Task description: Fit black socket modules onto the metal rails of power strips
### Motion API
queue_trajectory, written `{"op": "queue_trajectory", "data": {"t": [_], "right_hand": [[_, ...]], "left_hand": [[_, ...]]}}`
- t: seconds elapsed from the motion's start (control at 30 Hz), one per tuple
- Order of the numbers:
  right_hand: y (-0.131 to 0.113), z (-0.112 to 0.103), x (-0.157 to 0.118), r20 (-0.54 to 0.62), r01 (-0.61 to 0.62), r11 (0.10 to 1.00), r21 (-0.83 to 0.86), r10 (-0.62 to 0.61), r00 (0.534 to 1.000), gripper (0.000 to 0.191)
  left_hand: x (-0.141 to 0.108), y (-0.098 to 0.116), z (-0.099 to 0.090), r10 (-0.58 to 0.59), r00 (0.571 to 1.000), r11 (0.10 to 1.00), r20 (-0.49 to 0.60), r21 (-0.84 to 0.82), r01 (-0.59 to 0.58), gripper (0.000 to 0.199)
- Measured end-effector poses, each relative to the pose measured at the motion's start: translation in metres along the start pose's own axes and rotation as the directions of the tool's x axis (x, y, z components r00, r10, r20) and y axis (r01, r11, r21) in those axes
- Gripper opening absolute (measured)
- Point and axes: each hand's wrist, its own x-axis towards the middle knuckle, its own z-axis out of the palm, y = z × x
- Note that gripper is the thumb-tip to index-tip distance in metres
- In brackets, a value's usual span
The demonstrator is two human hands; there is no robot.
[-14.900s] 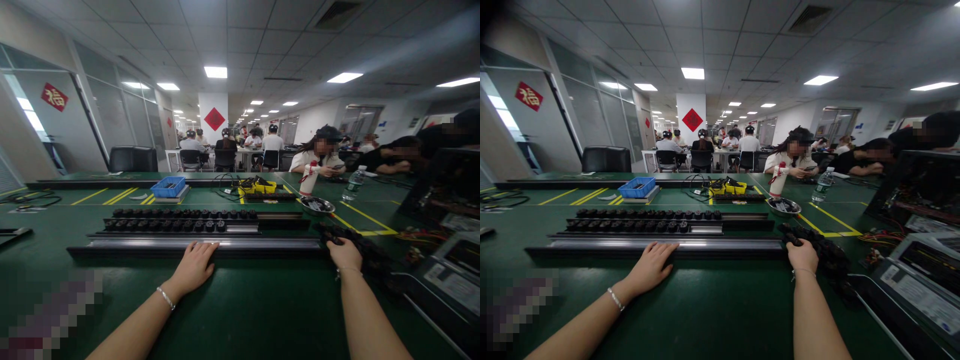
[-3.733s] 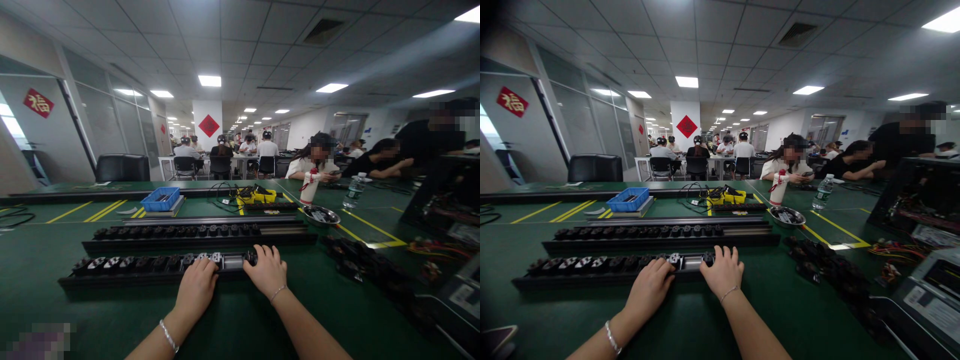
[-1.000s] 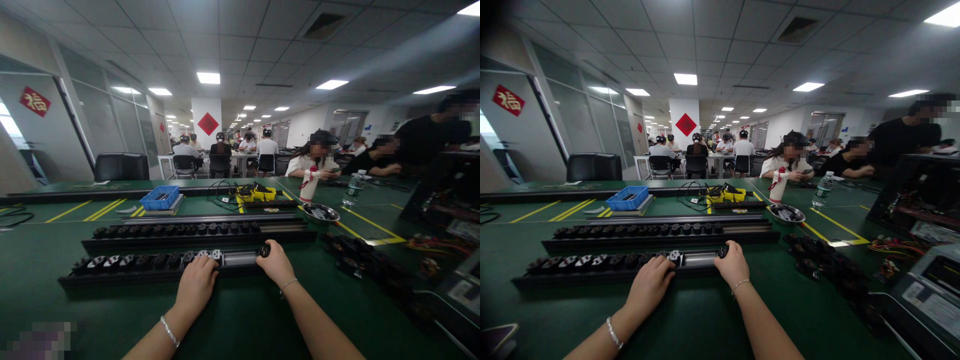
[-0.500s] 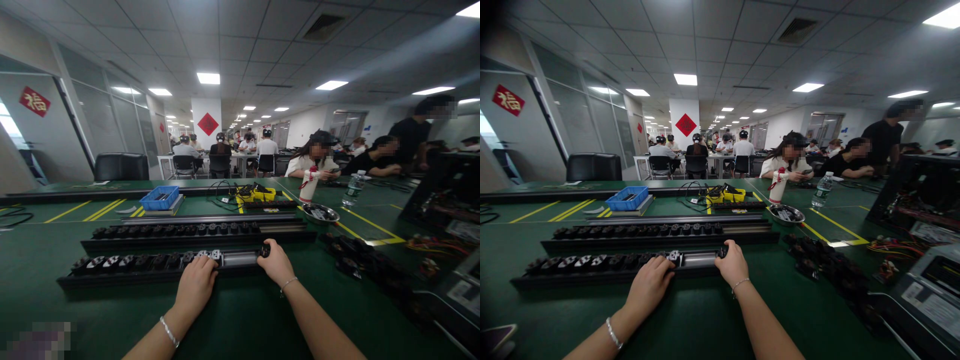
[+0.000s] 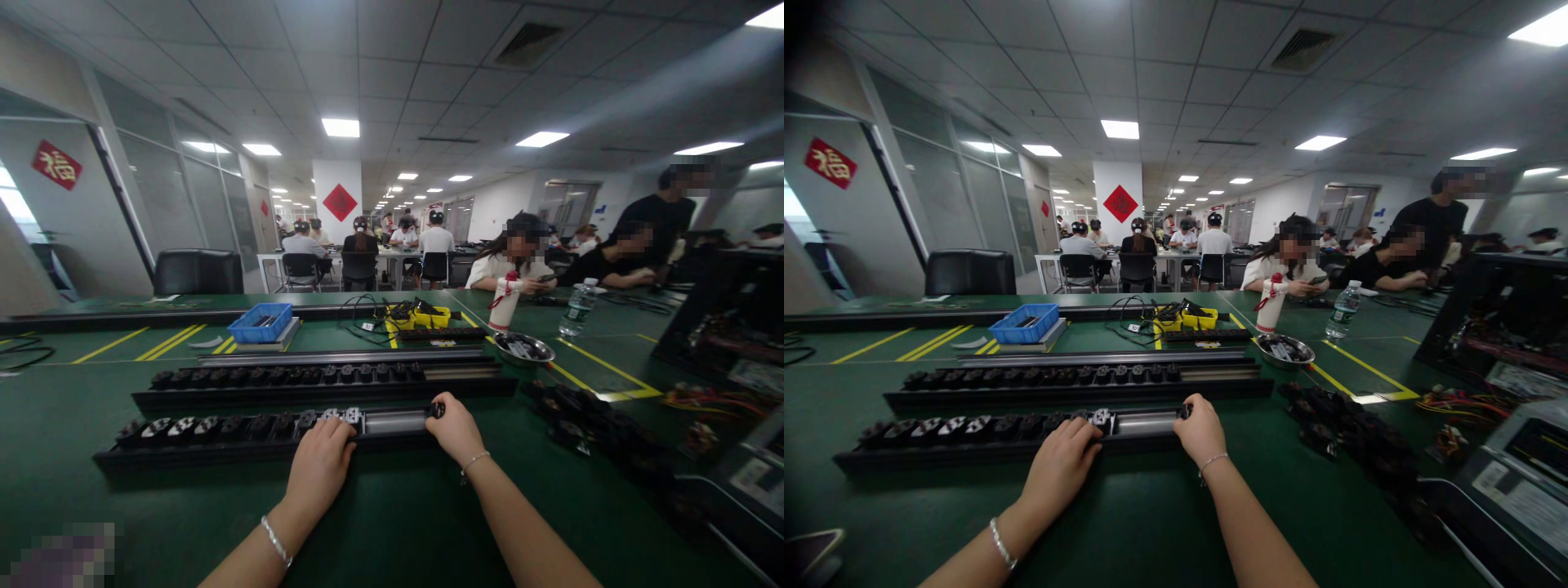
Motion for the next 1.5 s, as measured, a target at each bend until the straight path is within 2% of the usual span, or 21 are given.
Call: {"op": "queue_trajectory", "data": {"t": [0.47,0.63,0.87,1.27,1.5], "right_hand": [[0.004,-0.003,0.004,0.028,-0.038,0.999,0.002,0.038,0.999,0.031],[0.008,-0.003,0.004,0.046,-0.086,0.996,0.038,0.084,0.995,0.038],[0.012,-0.006,0.007,0.094,-0.070,0.995,0.077,0.063,0.994,0.044],[0.037,-0.001,0.022,0.090,-0.086,0.980,0.177,0.071,0.993,0.036],[0.038,-0.001,0.023,0.092,-0.079,0.974,0.211,0.060,0.994,0.040]], "left_hand": [[0.000,0.000,0.000,0.000,1.000,1.000,-0.002,-0.001,0.000,0.015],[0.000,-0.001,0.001,0.005,1.000,1.000,-0.020,-0.001,-0.005,0.015],[0.000,-0.001,0.001,0.006,1.000,1.000,-0.013,-0.011,-0.006,0.015],[0.001,-0.002,0.002,0.022,0.999,1.000,-0.034,0.008,-0.021,0.013],[0.001,-0.003,0.003,0.030,0.998,1.000,-0.046,0.007,-0.030,0.013]]}}
